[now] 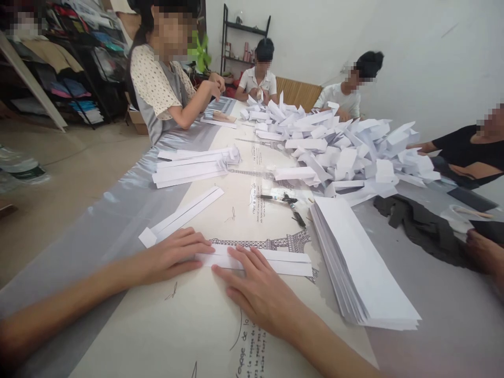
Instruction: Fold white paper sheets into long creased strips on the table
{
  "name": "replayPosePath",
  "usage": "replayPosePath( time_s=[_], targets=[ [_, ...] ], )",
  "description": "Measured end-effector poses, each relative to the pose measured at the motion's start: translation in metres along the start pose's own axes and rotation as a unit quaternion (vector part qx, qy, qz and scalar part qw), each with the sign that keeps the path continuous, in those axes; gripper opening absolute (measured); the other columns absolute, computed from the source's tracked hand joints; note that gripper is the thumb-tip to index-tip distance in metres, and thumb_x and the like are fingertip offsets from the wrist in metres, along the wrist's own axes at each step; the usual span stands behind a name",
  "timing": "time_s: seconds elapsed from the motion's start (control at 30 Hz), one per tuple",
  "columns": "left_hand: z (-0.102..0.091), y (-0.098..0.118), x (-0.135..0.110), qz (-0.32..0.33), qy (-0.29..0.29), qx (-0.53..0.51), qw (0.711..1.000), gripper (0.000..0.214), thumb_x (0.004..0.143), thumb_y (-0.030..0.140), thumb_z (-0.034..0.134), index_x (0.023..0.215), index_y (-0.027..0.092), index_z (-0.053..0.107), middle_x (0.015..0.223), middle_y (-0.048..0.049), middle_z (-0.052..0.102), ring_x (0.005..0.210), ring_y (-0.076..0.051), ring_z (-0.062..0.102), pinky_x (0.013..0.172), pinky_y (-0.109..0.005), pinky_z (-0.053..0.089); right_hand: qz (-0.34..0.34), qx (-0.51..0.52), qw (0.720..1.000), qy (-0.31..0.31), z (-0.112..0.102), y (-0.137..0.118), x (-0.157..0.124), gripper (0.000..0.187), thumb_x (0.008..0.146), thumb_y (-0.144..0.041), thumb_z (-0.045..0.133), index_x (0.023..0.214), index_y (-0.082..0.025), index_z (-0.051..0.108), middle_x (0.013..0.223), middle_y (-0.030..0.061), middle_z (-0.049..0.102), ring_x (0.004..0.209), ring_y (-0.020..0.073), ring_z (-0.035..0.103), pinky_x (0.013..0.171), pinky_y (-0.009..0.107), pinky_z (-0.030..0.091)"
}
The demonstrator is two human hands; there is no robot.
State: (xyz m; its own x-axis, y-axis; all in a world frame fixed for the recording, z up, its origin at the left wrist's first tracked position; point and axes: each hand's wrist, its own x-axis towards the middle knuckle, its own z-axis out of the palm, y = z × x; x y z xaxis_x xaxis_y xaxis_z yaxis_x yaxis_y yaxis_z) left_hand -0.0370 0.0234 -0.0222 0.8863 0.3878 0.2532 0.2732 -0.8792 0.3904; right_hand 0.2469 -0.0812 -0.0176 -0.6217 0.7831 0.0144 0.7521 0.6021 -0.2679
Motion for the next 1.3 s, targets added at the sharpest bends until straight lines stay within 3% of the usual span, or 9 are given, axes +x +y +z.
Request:
replayPosePath(
  time_s=[0.13,0.3,0.43,0.63,0.8,0.97,1.17,1.3],
  targets=[
    [-0.008,-0.004,-0.007,0.038,-0.016,0.010,0.999,0.040,0.108,0.025,0.050,0.148,0.028,0.052,0.134,-0.0088,0.064,0.115,-0.024,0.058,0.100,-0.037,0.046,0.021,0.020,1.000,0.007,0.004,-0.001,-0.001,0.048,0.109,-0.039,0.043,0.157,-0.041,0.040,0.166,0.0050,0.033,0.155,0.0295,0.030,0.126,0.060,0.028],
    [-0.016,-0.002,-0.009,0.107,-0.028,0.075,0.991,0.034,0.105,0.025,0.052,0.137,0.019,0.063,0.137,-0.0156,0.063,0.114,-0.029,0.063,0.099,-0.045,0.050,0.024,0.027,0.999,-0.003,0.005,-0.001,0.000,0.049,0.110,-0.040,0.041,0.159,-0.040,0.037,0.171,0.0031,0.025,0.158,0.0281,0.022,0.127,0.059,0.023],
    [-0.019,-0.007,-0.011,0.141,-0.023,0.065,0.988,0.029,0.105,0.024,0.053,0.127,0.015,0.069,0.140,-0.0180,0.064,0.127,-0.031,0.062,0.106,-0.045,0.049,0.019,0.027,0.999,0.002,0.006,-0.001,0.000,0.048,0.110,-0.038,0.041,0.158,-0.040,0.038,0.172,0.0014,0.022,0.159,0.0269,0.018,0.128,0.058,0.022],
    [-0.020,-0.014,-0.014,0.150,-0.029,0.036,0.988,0.028,0.103,0.023,0.056,0.126,0.017,0.071,0.141,-0.0190,0.064,0.132,-0.029,0.062,0.109,-0.044,0.050,0.013,0.016,1.000,0.005,0.007,0.002,-0.003,0.048,0.110,-0.036,0.042,0.158,-0.038,0.039,0.174,-0.0010,0.016,0.160,0.0279,0.014,0.128,0.058,0.023],
    [-0.021,-0.013,-0.015,0.136,-0.019,-0.001,0.991,0.024,0.102,0.022,0.059,0.119,0.019,0.074,0.138,-0.0179,0.067,0.131,-0.029,0.063,0.109,-0.045,0.050,0.002,0.008,0.999,0.032,0.009,0.000,-0.002,0.046,0.109,-0.030,0.043,0.155,-0.032,0.044,0.172,0.0042,0.021,0.159,0.0293,0.017,0.126,0.060,0.027],
    [-0.020,-0.011,-0.016,0.134,-0.001,-0.014,0.991,0.019,0.101,0.021,0.060,0.113,0.019,0.075,0.131,-0.0148,0.071,0.130,-0.027,0.064,0.110,-0.041,0.050,-0.008,0.003,0.999,0.052,0.012,-0.002,-0.002,0.041,0.108,-0.029,0.046,0.148,-0.026,0.052,0.170,0.0070,0.028,0.159,0.0291,0.018,0.127,0.060,0.026],
    [-0.018,0.007,-0.007,0.133,-0.004,0.106,0.985,0.037,0.105,0.036,0.052,0.135,0.018,0.062,0.118,-0.0165,0.070,0.108,-0.029,0.068,0.098,-0.045,0.052,-0.010,0.001,0.998,0.055,0.016,-0.001,-0.002,0.043,0.108,-0.028,0.046,0.150,-0.025,0.050,0.171,0.0095,0.026,0.158,0.0311,0.018,0.126,0.062,0.026],
    [-0.013,0.011,-0.001,0.120,-0.028,0.140,0.983,0.036,0.105,0.040,0.051,0.130,0.019,0.065,0.101,-0.0122,0.067,0.096,-0.028,0.064,0.091,-0.045,0.052,-0.005,0.021,0.999,0.045,0.015,0.001,-0.002,0.043,0.109,-0.030,0.045,0.151,-0.026,0.050,0.171,0.0077,0.023,0.159,0.0303,0.016,0.127,0.062,0.023]
  ],
)
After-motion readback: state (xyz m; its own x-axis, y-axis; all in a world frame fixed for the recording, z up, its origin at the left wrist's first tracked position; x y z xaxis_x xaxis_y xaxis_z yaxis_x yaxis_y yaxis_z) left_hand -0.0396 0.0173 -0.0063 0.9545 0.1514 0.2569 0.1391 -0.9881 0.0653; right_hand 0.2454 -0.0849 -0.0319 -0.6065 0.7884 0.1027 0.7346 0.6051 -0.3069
